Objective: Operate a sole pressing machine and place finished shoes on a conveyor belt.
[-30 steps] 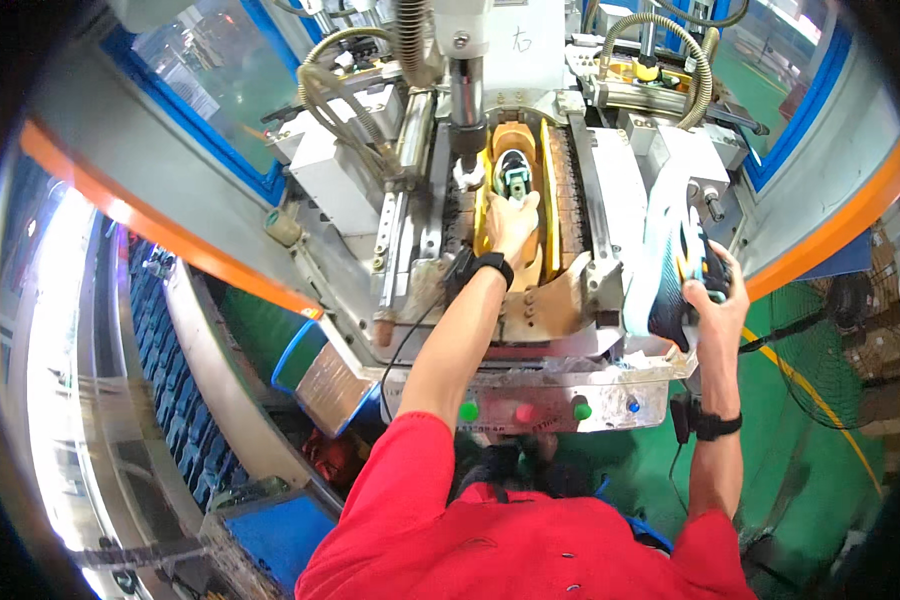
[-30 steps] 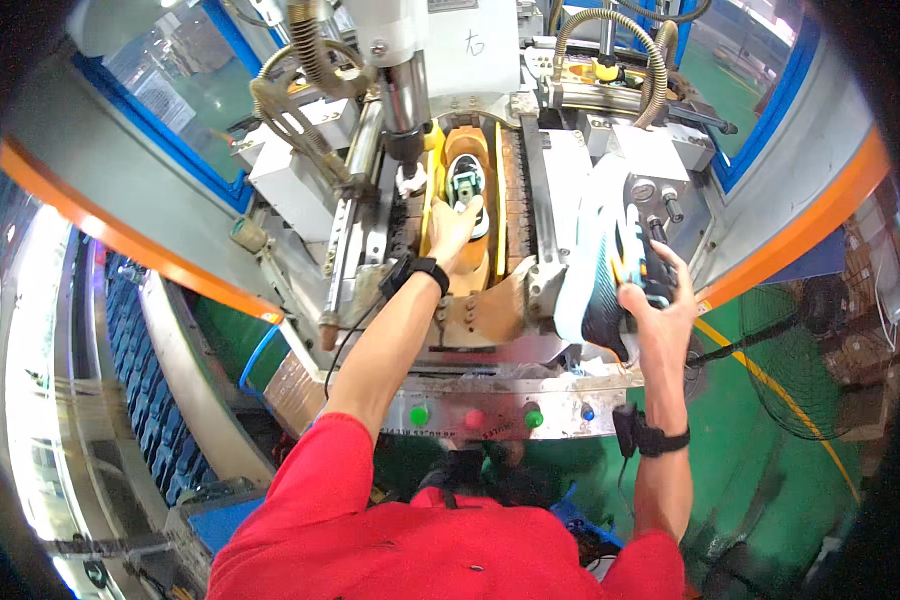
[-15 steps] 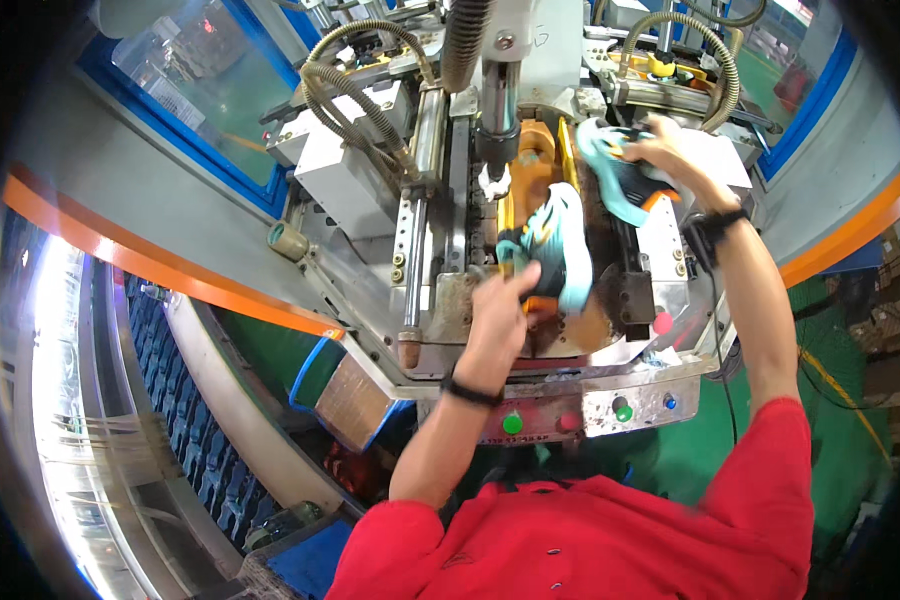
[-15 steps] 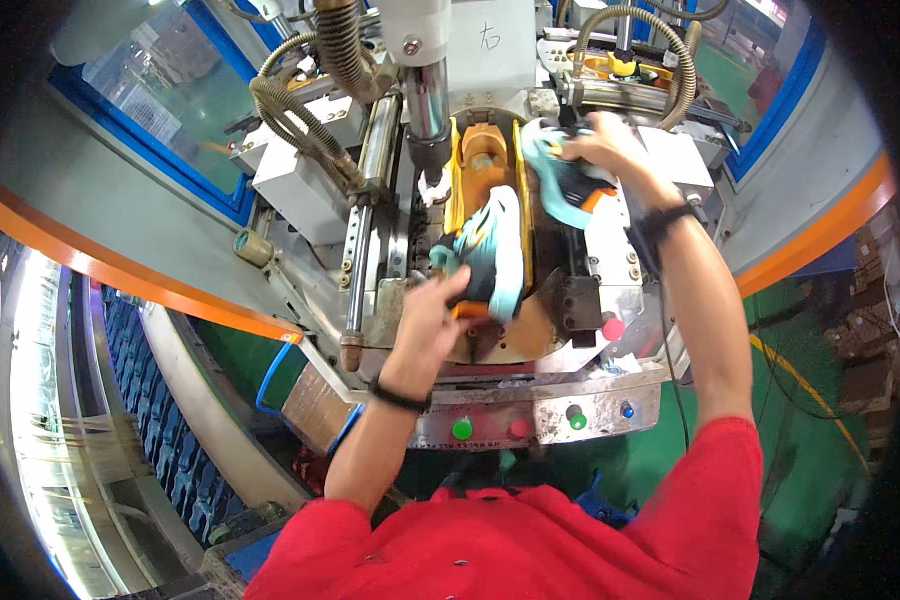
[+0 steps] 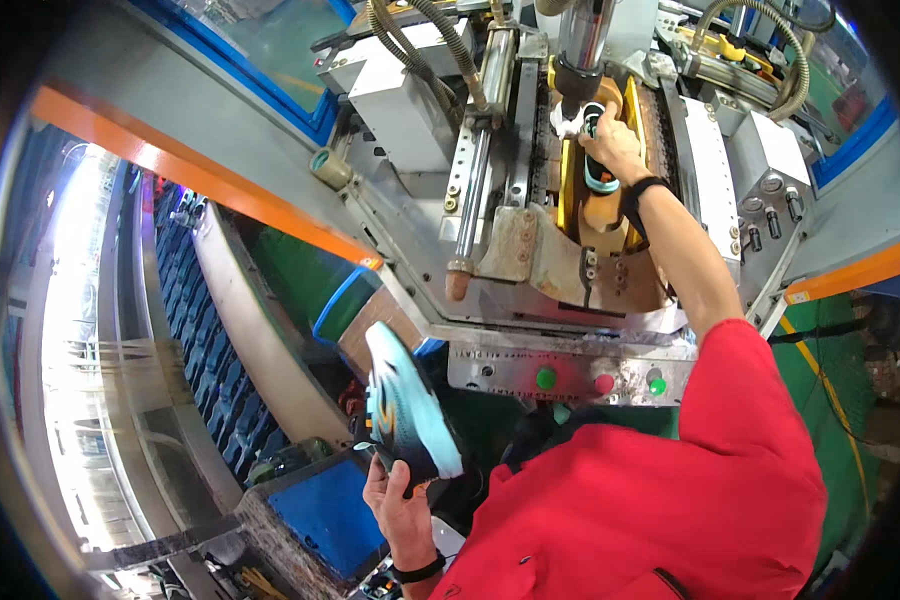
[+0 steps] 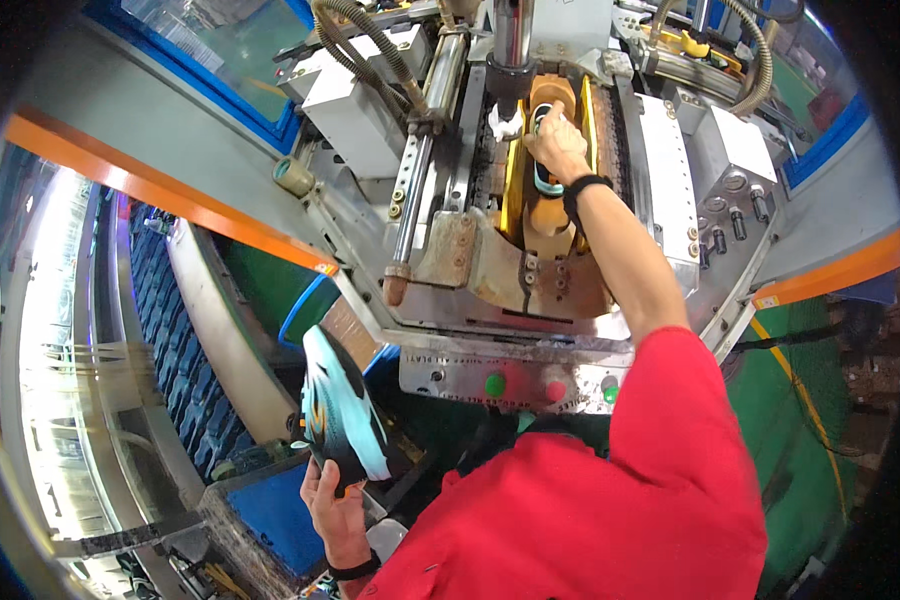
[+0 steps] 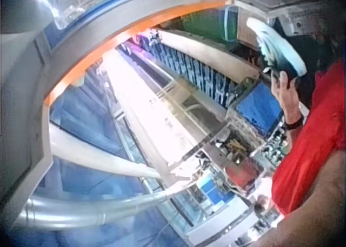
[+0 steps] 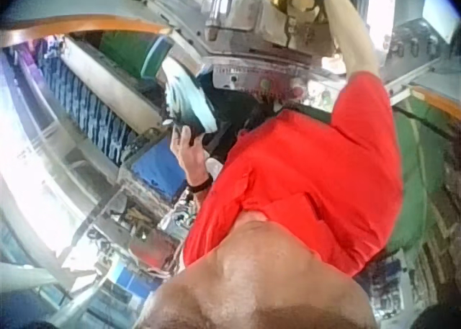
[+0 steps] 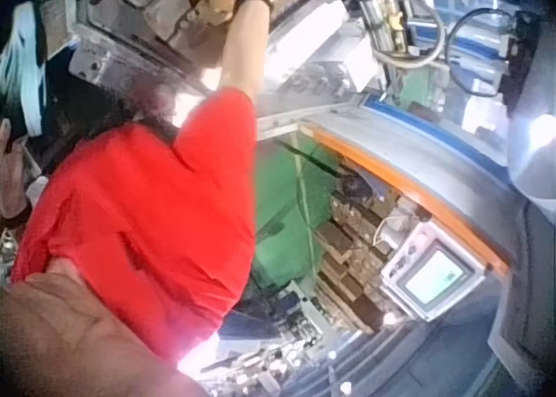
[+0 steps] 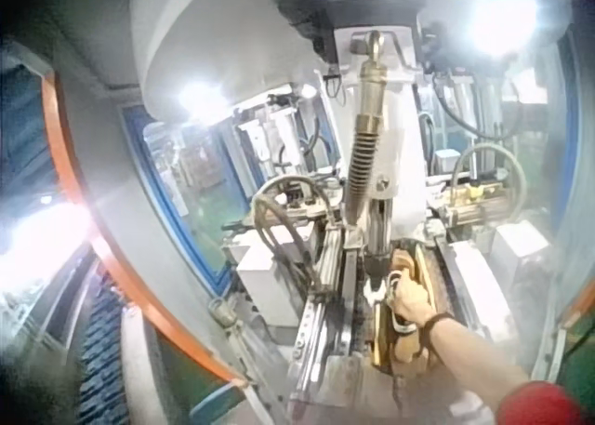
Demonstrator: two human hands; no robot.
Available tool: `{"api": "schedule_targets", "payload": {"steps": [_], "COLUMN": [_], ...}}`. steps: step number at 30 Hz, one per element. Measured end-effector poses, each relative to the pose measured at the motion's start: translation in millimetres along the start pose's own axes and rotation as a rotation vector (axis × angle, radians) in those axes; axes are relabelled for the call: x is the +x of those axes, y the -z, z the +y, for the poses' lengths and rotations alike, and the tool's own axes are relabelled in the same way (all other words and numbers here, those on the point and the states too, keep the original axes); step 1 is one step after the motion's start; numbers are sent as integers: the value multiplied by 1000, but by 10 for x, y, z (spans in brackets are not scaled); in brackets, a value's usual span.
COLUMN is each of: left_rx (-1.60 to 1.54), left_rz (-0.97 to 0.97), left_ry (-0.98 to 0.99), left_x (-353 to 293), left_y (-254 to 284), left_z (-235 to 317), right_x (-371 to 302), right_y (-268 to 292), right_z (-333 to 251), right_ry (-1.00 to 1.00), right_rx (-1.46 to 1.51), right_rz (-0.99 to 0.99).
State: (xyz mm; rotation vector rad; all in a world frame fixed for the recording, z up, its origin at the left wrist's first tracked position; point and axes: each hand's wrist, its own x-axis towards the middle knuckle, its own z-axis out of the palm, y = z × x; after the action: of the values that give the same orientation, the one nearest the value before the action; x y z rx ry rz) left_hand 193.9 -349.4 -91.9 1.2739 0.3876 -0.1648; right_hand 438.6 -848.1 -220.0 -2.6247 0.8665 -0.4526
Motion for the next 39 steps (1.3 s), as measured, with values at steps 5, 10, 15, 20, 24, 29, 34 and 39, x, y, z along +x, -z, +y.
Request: {"api": "schedule_targets", "payload": {"steps": [5,10,15,20,24,29,34,39], "left_rx": [-73,-139,-104,-141,-180,-192,-192,-209], "left_rz": [216,226,227,236,184,137,155,249], "left_ry": [-28,51,43,48,31,31,53,25], "left_x": [-213,-342,-481,-445,-381,-311,-383,-533], "left_y": [280,178,113,120,146,64,-39,52], "left_z": [-314,-349,-361,-397,-460,-492,-512,-632], "right_x": [-1884,-3321,-3576,-3119,-1705,237,808,795], "right_y": [725,-306,-1125,-16,1737,2522,2087,1681], "right_z": [-561,-479,-91,-495,-724,-675,-275,-150], "right_ry": [402,598,769,552,364,342,174,154], "right_rx": [455,454,271,697,804,736,435,390], "right_rz": [79,-240,-321,-237,388,628,449,343]}}
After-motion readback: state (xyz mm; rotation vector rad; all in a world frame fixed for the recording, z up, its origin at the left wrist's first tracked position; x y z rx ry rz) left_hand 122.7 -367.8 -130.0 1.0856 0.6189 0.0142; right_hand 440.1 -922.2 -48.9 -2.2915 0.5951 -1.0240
